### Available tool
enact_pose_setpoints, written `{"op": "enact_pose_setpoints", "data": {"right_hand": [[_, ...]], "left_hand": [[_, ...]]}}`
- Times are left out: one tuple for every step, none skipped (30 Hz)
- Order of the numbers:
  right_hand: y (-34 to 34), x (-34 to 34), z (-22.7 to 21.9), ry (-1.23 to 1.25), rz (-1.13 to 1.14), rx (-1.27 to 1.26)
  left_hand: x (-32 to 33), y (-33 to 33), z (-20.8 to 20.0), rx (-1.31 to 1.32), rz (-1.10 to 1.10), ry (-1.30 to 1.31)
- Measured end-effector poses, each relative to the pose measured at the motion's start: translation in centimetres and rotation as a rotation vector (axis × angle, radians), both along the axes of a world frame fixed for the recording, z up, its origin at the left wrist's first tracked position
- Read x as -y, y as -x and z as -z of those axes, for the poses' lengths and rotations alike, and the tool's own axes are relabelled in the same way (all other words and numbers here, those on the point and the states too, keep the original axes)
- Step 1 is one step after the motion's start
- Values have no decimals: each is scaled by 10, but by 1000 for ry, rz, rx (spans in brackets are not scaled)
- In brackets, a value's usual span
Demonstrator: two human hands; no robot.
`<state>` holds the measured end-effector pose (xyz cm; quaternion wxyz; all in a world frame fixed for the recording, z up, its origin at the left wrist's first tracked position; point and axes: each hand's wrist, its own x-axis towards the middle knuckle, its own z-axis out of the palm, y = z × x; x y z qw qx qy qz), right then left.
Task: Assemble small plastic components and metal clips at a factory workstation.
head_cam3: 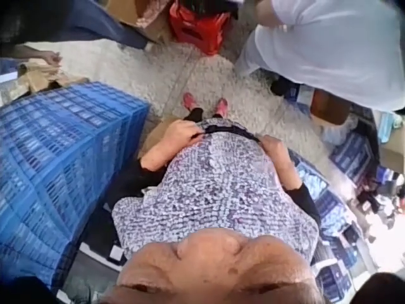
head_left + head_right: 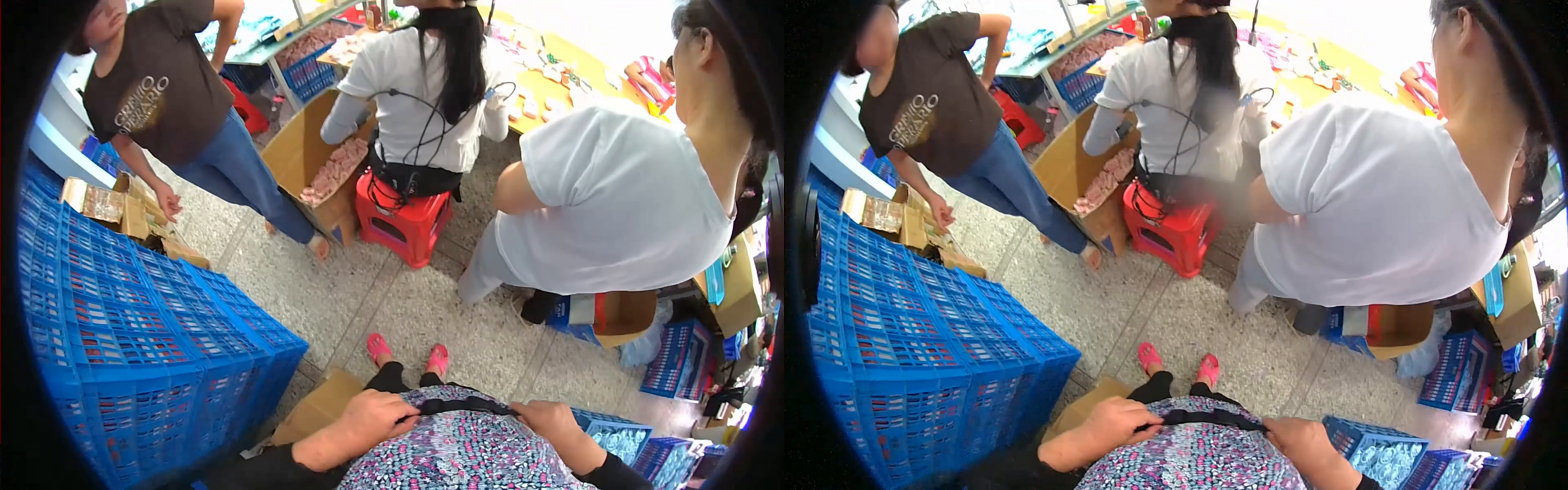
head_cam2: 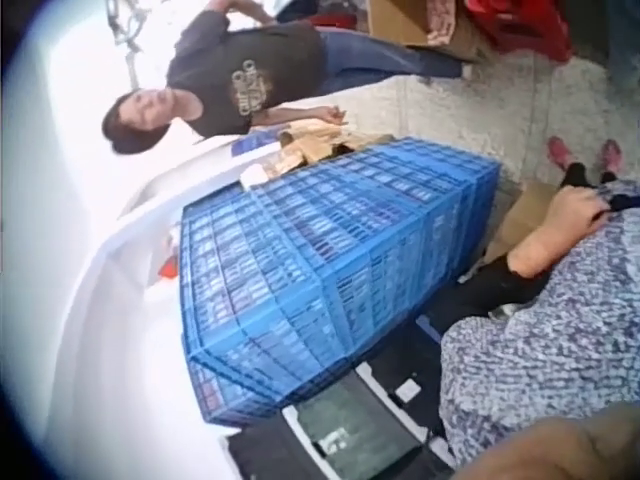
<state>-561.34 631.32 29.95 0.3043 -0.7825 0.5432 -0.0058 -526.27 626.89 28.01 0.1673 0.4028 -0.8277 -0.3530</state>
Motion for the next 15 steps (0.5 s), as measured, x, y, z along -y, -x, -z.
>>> {"op": "enact_pose_setpoints", "data": {"right_hand": [[0,-5,5,15,-11,18],[4,-5,11,-50,-11,-49],[7,-5,18,-115,-12,-117],[10,-4,19,-157,12,-63],[9,0,16,-146,-2,-51],[8,5,4,-295,69,59],[7,11,-5,-447,140,167],[11,14,-10,-509,144,237],[17,16,-5,-510,144,237],[26,12,0,-476,160,289],[31,7,3,-442,178,340],[31,11,-1,-555,297,374],[29,15,-4,-558,314,366],[28,18,-7,-592,395,410],[27,18,-8,-622,478,456]], "left_hand": [[-4,7,4,-51,-25,17],[-1,13,6,-105,-53,41],[4,15,6,-97,-59,10],[7,16,5,-102,-62,-74],[10,14,4,-108,-64,-160],[8,10,5,-97,-78,-153],[5,5,9,-158,-100,-346],[4,3,10,-228,-113,-544],[5,-2,10,-228,-113,-545],[5,-5,7,-182,-123,-553],[3,-10,5,-137,-131,-561],[-7,-16,17,-167,-202,-660],[-7,-21,18,-144,-269,-848],[-7,-26,18,-58,-275,-907],[-6,-33,17,31,-279,-962]]}}
